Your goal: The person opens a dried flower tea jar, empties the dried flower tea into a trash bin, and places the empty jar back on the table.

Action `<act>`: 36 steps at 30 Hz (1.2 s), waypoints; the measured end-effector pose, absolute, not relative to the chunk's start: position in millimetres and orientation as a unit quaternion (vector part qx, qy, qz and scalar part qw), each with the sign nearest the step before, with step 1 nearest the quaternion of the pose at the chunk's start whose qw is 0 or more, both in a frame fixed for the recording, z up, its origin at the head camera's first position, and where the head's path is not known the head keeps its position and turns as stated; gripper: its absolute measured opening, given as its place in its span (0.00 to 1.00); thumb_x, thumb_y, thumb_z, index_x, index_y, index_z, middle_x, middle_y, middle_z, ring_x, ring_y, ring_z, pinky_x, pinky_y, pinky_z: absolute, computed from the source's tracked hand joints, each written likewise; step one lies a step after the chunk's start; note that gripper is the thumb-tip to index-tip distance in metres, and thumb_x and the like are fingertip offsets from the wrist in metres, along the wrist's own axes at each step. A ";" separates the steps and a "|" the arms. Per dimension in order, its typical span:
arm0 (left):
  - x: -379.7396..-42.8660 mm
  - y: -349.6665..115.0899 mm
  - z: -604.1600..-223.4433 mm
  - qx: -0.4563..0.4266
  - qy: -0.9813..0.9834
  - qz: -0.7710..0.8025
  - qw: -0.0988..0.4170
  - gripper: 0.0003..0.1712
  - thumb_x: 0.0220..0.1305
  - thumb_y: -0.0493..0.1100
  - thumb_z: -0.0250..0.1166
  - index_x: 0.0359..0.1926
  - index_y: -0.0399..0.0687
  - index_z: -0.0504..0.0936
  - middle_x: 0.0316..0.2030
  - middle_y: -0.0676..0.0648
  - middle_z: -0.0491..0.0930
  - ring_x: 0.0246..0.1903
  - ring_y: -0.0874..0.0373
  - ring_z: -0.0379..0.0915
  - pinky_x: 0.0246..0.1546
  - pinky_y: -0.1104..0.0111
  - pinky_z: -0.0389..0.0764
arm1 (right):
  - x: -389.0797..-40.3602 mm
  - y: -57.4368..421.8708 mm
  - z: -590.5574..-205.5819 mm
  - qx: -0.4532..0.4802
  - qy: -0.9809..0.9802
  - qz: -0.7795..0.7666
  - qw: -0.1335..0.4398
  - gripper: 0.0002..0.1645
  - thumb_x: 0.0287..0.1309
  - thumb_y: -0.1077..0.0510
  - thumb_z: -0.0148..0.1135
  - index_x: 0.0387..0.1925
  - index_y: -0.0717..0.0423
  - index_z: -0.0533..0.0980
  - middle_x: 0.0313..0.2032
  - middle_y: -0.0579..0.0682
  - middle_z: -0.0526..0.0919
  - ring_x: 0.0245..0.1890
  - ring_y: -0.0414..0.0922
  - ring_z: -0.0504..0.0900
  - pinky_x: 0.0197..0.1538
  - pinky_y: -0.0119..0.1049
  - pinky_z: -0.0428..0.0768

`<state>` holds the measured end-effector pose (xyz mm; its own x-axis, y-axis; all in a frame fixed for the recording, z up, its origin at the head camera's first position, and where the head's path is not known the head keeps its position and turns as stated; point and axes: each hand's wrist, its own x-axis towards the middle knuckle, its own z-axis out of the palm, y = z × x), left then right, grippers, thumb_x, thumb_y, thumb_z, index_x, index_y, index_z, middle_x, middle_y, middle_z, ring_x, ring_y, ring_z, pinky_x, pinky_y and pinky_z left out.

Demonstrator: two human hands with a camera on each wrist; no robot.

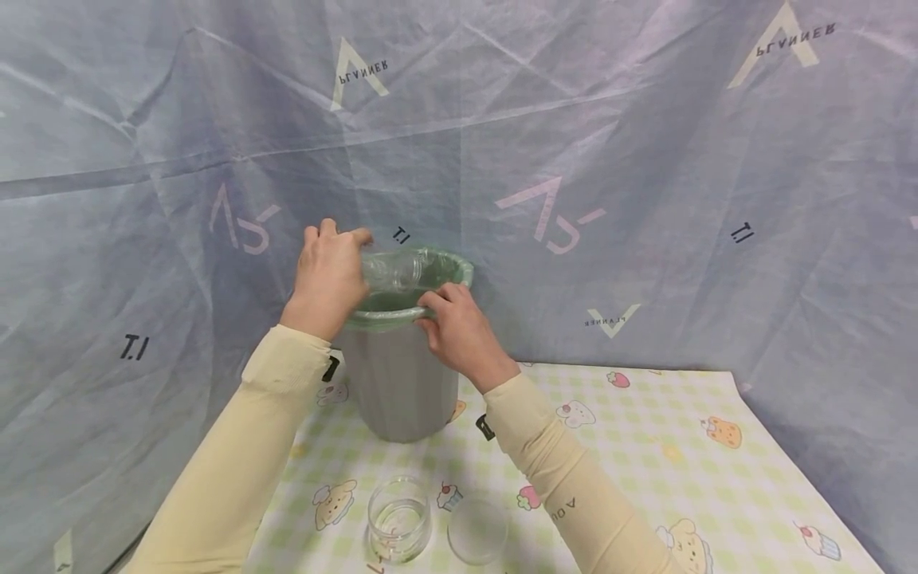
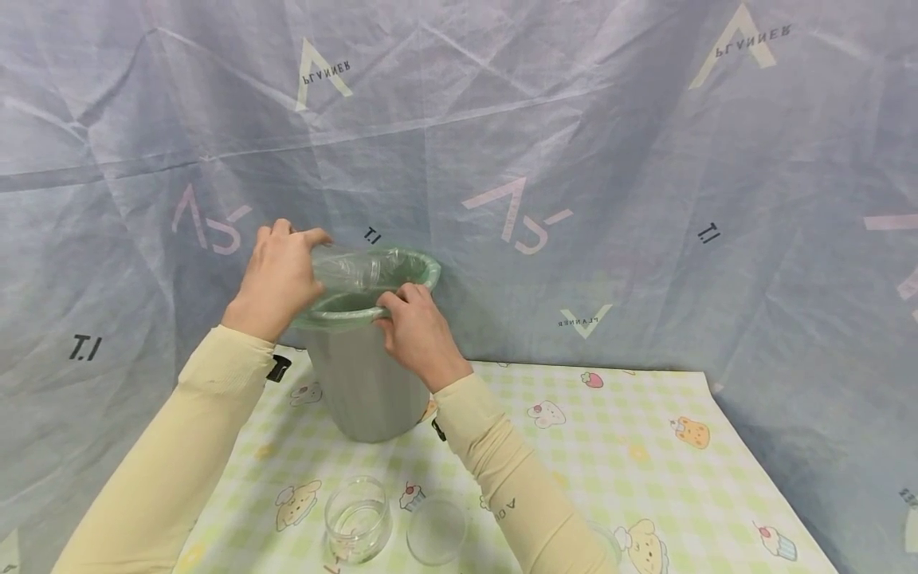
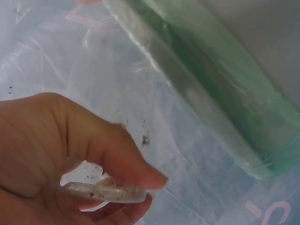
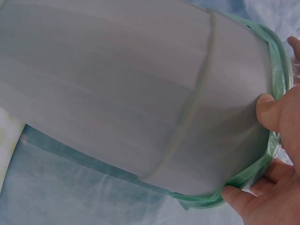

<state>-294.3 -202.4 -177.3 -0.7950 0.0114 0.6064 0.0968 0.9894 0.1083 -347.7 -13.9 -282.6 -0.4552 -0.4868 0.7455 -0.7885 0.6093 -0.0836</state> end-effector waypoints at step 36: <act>-253.3 -201.3 -186.8 -0.011 -0.914 -0.240 0.326 0.39 0.53 0.49 0.76 0.64 0.37 0.74 0.56 0.36 0.75 0.52 0.36 0.74 0.53 0.45 0.77 | -332.4 -5.3 -278.5 0.399 -0.839 0.201 0.310 0.31 0.67 0.52 0.69 0.68 0.55 0.73 0.67 0.57 0.74 0.75 0.55 0.65 0.73 0.49 0.69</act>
<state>-253.3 -201.3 -186.8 -0.7874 -0.1362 0.6012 0.1763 0.8848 0.4313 -332.4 -5.3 -278.5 -0.4903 -0.5445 0.6805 -0.7940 0.6011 -0.0910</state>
